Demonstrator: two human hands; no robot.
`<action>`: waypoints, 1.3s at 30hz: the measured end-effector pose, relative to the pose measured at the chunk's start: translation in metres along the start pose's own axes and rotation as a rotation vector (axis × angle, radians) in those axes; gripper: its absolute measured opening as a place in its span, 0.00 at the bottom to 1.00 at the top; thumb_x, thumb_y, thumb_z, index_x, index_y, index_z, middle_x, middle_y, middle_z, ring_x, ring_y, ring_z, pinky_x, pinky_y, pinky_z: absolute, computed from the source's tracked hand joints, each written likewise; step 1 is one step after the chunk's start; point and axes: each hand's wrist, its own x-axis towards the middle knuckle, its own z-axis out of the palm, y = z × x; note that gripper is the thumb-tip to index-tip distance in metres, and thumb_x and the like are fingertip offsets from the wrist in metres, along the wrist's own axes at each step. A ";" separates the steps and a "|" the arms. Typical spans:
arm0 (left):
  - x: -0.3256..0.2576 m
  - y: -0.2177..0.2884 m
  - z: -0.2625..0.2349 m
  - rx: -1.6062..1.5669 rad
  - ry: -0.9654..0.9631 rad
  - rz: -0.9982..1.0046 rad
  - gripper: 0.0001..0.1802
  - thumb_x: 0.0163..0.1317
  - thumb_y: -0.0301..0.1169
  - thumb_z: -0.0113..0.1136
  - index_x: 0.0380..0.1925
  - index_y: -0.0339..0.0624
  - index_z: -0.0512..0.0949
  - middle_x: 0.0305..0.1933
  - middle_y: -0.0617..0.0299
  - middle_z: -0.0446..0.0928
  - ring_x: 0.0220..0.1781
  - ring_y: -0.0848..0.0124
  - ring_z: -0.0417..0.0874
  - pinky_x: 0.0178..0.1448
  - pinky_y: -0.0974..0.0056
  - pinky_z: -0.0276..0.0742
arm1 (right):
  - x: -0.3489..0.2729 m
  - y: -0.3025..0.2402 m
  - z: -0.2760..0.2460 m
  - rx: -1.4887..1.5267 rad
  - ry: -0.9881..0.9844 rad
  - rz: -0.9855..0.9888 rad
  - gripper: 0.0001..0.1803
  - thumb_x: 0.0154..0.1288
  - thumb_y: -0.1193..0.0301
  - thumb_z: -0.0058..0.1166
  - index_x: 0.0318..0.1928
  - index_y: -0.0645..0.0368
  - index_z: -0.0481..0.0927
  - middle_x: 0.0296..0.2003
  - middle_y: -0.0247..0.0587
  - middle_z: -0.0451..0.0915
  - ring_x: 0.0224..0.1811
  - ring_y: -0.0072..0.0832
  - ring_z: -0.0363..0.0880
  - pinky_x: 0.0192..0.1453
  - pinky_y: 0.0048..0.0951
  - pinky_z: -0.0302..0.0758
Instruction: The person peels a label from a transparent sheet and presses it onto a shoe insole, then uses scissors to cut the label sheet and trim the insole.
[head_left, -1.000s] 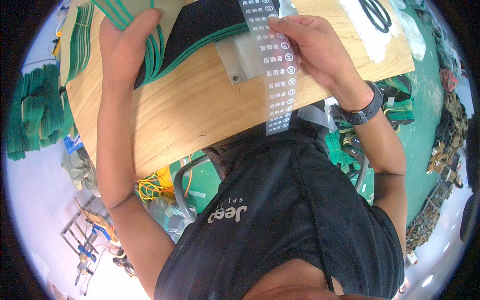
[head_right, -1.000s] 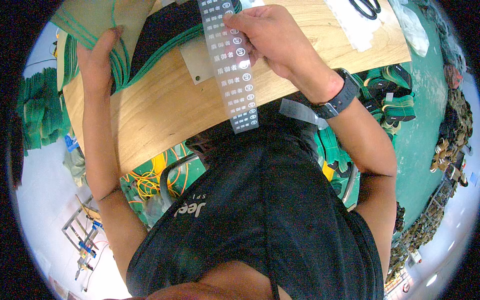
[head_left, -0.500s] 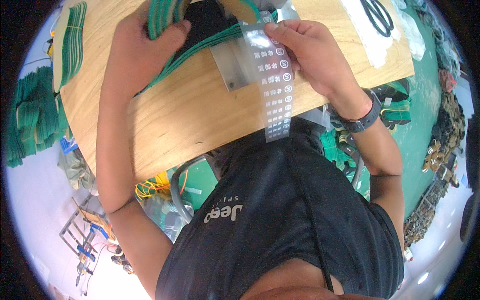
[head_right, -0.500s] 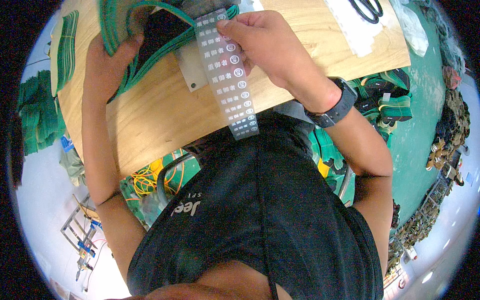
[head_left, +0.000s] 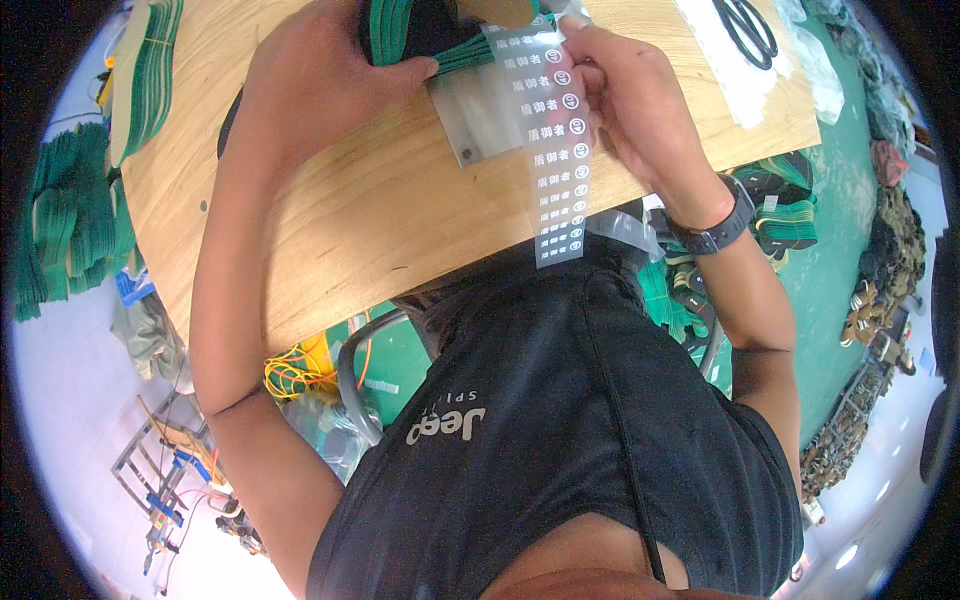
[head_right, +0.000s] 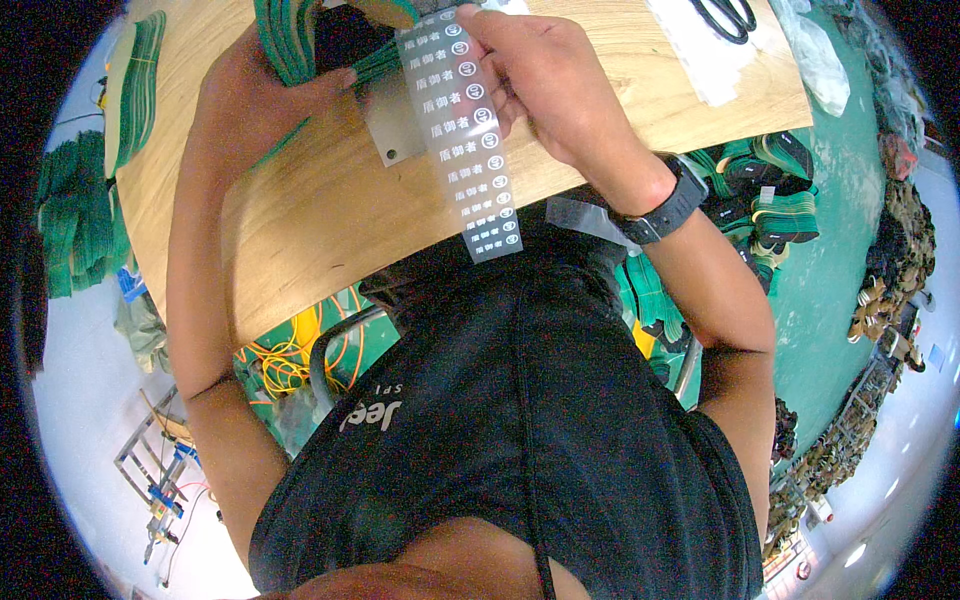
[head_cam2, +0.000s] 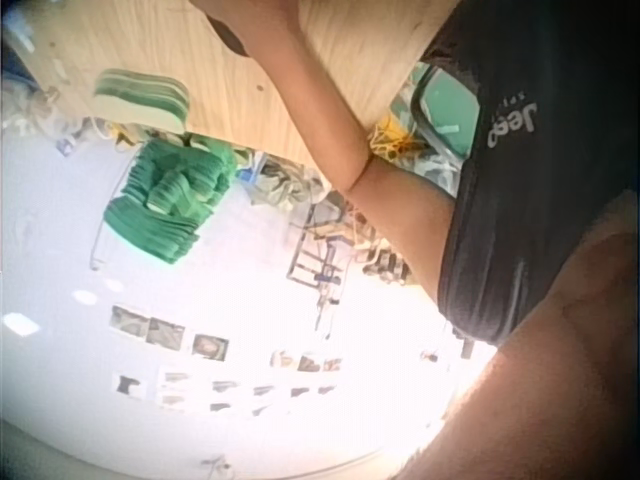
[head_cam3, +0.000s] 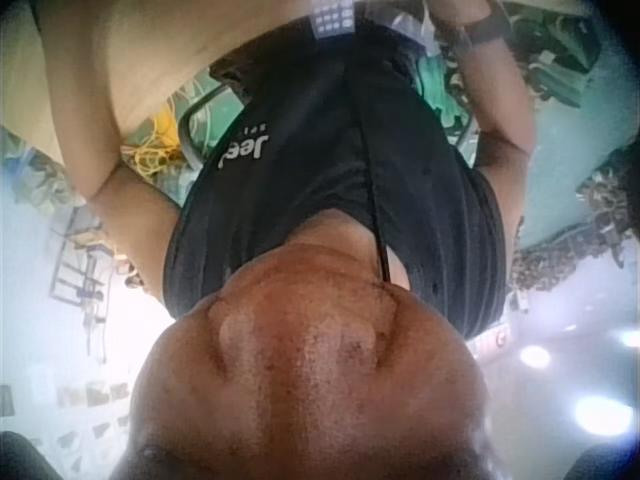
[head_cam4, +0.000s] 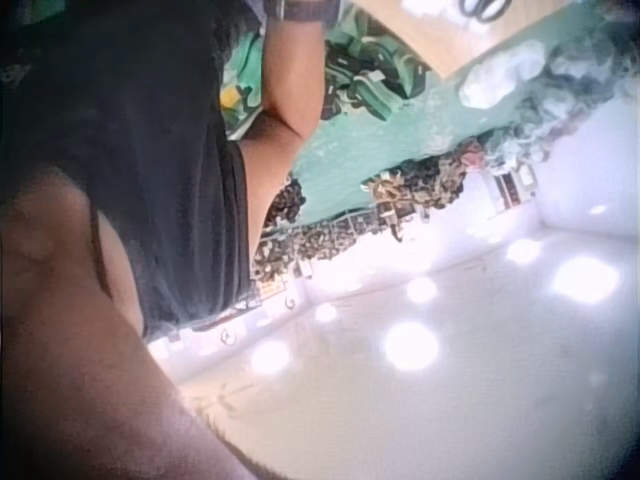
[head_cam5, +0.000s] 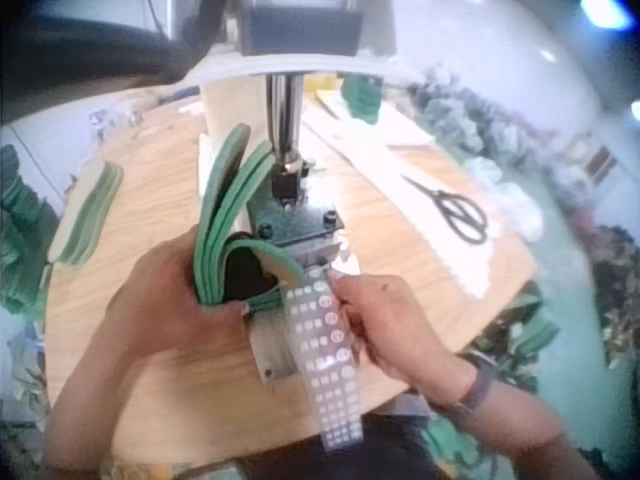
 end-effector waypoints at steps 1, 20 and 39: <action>0.000 0.000 0.000 0.043 0.019 0.002 0.31 0.42 0.34 0.75 0.49 0.36 0.78 0.41 0.46 0.83 0.43 0.53 0.85 0.50 0.57 0.80 | 0.000 0.002 0.001 -0.037 -0.011 -0.040 0.14 0.72 0.64 0.53 0.38 0.64 0.81 0.25 0.31 0.79 0.22 0.13 0.72 0.25 0.16 0.67; -0.001 -0.098 -0.022 -0.497 0.464 0.120 0.20 0.52 0.26 0.67 0.46 0.35 0.79 0.42 0.60 0.82 0.43 0.68 0.82 0.52 0.64 0.75 | 0.008 0.000 -0.003 -0.274 -0.059 -0.082 0.14 0.73 0.63 0.53 0.32 0.59 0.80 0.21 0.29 0.78 0.18 0.13 0.72 0.20 0.15 0.65; -0.004 -0.088 -0.025 -0.335 0.557 0.101 0.21 0.51 0.28 0.70 0.46 0.34 0.79 0.45 0.59 0.82 0.46 0.67 0.81 0.55 0.63 0.74 | 0.008 0.000 0.000 -0.344 -0.026 -0.053 0.16 0.71 0.64 0.55 0.27 0.59 0.79 0.17 0.29 0.76 0.14 0.13 0.71 0.16 0.14 0.65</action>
